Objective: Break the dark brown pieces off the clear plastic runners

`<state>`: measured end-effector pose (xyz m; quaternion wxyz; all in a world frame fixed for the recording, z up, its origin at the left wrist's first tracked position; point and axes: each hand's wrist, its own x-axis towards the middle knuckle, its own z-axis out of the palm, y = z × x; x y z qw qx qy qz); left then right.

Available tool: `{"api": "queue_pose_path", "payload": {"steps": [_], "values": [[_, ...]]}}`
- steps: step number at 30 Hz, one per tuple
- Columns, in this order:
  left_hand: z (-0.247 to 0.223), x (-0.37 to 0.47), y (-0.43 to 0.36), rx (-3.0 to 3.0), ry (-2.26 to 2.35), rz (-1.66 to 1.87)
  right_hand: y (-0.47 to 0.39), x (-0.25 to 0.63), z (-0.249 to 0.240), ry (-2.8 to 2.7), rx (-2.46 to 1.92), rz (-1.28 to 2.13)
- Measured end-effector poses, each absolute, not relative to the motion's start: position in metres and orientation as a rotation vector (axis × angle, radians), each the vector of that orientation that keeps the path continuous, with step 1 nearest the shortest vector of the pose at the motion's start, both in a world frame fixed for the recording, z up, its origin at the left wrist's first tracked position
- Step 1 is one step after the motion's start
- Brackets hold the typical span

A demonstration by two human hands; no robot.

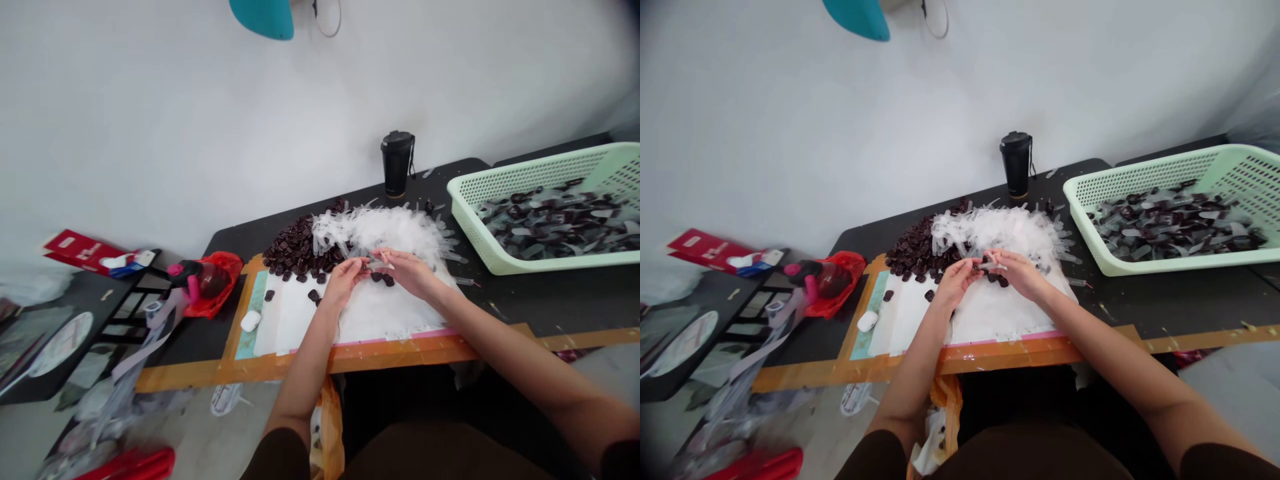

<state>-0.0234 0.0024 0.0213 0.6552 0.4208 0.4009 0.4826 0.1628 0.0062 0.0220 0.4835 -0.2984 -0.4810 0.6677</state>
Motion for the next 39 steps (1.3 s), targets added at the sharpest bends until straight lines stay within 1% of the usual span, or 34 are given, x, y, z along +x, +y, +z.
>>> {"api": "queue_pose_path", "payload": {"steps": [4,8,10,13,15,20,29,32,39], "values": [[0.02,-0.02,0.002,0.878,0.865,1.133,0.007,0.163,0.025,-1.002,-0.692,1.757],[0.02,-0.017,0.001,0.804,0.873,1.13,0.003,0.16,0.025,-1.069,-0.837,1.718],[0.019,-0.015,0.001,0.784,0.873,1.13,0.0,0.157,0.023,-1.212,-0.893,1.619],[0.017,-0.014,0.002,0.779,0.866,1.146,-0.004,0.152,0.019,-1.43,-0.953,1.313],[0.016,-0.013,0.002,0.786,0.869,1.154,-0.005,0.151,0.018,-1.473,-0.981,1.18],[0.015,-0.011,0.001,0.77,0.866,1.169,-0.006,0.155,0.025,-1.407,-0.882,1.378],[0.014,-0.01,0.0,0.745,0.828,1.145,-0.001,0.156,0.017,-1.3,-0.803,1.462],[0.015,-0.01,0.0,0.725,0.826,1.157,0.0,0.156,0.016,-1.396,-0.886,1.337],[0.017,-0.009,-0.002,0.726,0.815,1.15,-0.005,0.155,0.015,-1.55,-1.066,0.861]]}}
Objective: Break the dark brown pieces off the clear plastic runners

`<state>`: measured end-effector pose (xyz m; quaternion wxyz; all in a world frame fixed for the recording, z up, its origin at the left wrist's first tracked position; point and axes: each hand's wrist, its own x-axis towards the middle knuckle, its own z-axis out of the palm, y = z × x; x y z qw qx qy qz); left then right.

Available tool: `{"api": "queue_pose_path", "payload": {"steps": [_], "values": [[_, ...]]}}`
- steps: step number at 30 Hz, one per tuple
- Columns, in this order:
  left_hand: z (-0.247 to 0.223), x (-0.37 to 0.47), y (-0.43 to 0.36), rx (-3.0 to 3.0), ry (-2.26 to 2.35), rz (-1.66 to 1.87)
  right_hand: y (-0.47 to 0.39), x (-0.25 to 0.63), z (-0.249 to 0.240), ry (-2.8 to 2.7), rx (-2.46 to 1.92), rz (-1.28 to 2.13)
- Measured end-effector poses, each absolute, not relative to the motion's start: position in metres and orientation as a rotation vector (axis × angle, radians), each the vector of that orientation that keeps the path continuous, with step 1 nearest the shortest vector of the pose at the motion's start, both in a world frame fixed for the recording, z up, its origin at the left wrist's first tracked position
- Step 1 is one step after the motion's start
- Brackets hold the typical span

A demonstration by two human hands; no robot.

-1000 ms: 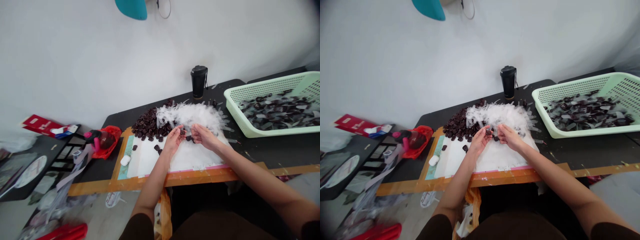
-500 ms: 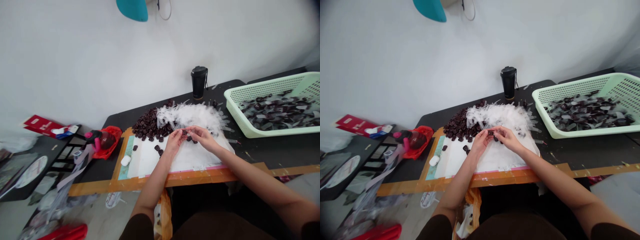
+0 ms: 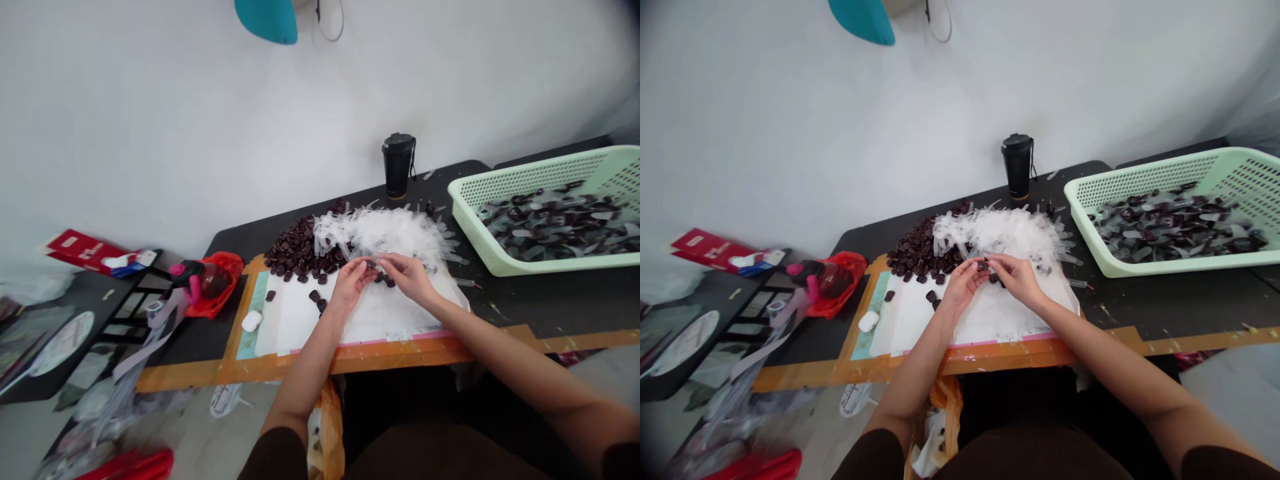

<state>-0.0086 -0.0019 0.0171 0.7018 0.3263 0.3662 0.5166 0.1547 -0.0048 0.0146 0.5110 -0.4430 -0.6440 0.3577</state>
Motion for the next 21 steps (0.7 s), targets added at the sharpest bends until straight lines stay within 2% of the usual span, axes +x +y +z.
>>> {"api": "queue_pose_path", "payload": {"steps": [16,21], "values": [[0.01,-0.0058,-0.0009,0.884,0.866,1.254,-0.0126,0.1536,0.0151,-1.875,-1.312,0.327],[0.0093,-0.0068,0.0,0.91,0.865,1.282,-0.0129,0.1534,0.0151,-1.874,-1.312,0.275]]}}
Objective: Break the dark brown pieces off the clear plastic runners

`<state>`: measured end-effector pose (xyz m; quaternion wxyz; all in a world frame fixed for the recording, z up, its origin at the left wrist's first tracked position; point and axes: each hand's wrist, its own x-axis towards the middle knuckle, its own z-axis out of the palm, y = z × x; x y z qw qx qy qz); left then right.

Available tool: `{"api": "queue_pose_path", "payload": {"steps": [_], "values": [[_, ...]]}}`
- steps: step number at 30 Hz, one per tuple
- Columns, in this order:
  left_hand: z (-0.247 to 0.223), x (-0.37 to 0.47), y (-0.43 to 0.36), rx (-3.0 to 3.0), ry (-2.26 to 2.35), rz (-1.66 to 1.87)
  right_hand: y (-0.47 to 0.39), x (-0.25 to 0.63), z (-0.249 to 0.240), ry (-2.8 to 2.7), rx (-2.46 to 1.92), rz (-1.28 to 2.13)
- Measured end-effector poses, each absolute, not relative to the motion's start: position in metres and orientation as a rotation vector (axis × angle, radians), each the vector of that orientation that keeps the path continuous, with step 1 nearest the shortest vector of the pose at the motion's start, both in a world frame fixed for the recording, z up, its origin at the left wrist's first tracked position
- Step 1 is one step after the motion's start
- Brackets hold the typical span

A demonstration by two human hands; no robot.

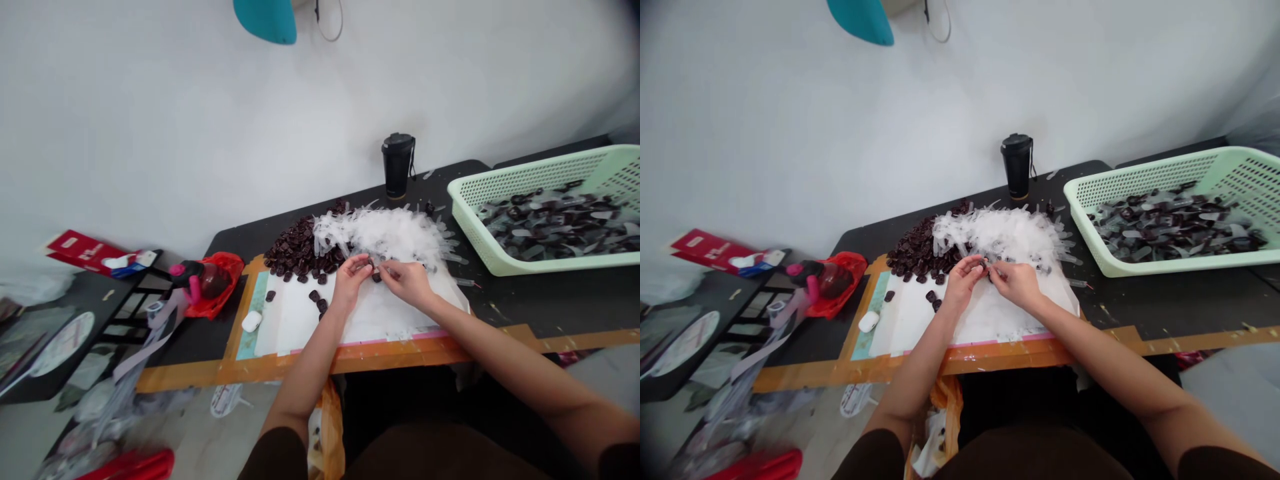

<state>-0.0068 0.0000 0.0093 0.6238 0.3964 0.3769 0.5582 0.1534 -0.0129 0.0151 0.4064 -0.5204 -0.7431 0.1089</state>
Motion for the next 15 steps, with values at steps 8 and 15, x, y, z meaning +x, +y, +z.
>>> {"api": "queue_pose_path", "payload": {"steps": [8,15], "values": [[0.0076,-0.0067,-0.0001,0.928,0.898,1.29,-0.0138,0.1527,0.0146,-1.86,-1.295,0.274],[0.0097,-0.0066,-0.0001,0.976,0.923,1.303,-0.0133,0.1524,0.0168,-1.951,-1.338,0.32]]}}
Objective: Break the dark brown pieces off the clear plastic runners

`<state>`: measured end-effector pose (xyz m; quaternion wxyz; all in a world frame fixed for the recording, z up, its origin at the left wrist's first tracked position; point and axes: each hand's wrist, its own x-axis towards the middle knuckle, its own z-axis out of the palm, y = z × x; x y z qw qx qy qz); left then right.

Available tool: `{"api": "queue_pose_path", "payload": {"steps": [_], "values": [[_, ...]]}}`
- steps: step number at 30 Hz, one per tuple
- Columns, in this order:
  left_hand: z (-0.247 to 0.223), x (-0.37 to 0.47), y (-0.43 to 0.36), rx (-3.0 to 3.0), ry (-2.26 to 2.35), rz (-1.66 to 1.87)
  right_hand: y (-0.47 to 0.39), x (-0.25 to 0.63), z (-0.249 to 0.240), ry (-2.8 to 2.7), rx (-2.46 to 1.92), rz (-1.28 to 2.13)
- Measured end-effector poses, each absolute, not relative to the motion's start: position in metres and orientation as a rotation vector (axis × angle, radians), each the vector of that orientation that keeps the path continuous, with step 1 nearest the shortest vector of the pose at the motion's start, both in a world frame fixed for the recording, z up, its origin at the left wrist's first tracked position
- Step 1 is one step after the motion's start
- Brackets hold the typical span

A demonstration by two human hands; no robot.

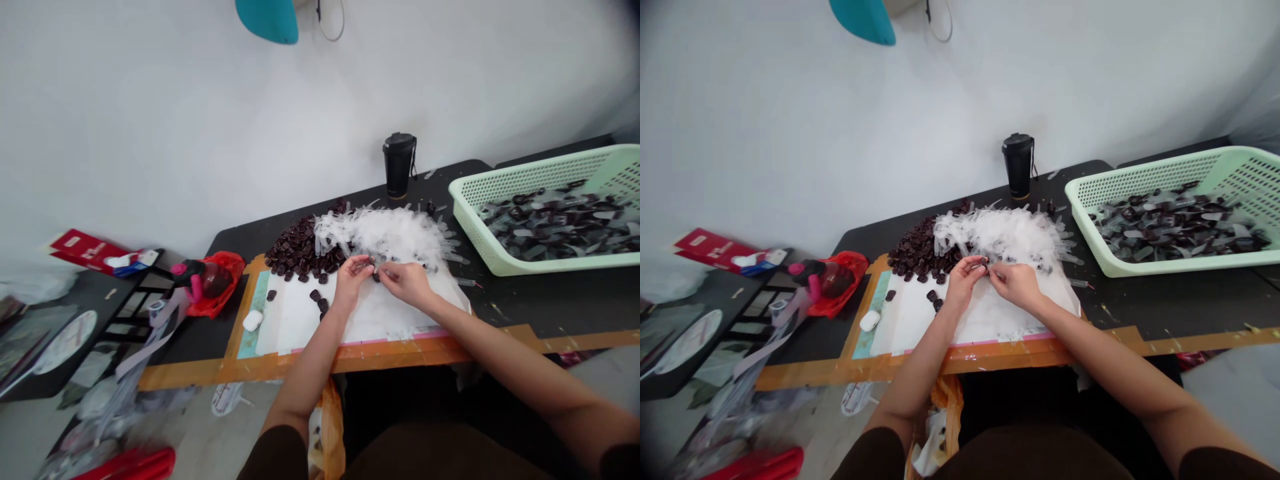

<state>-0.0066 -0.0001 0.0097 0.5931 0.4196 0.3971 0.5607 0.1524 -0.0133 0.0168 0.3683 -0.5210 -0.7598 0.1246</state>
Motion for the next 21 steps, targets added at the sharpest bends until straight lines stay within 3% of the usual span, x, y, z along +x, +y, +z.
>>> {"api": "queue_pose_path", "payload": {"steps": [9,21], "values": [[0.0093,-0.0037,-0.0014,0.998,0.899,1.298,-0.0094,0.1566,0.0185,-1.824,-1.265,0.646],[0.0087,-0.0056,-0.0004,1.01,0.95,1.31,-0.0127,0.1532,0.021,-1.906,-1.278,0.511]]}}
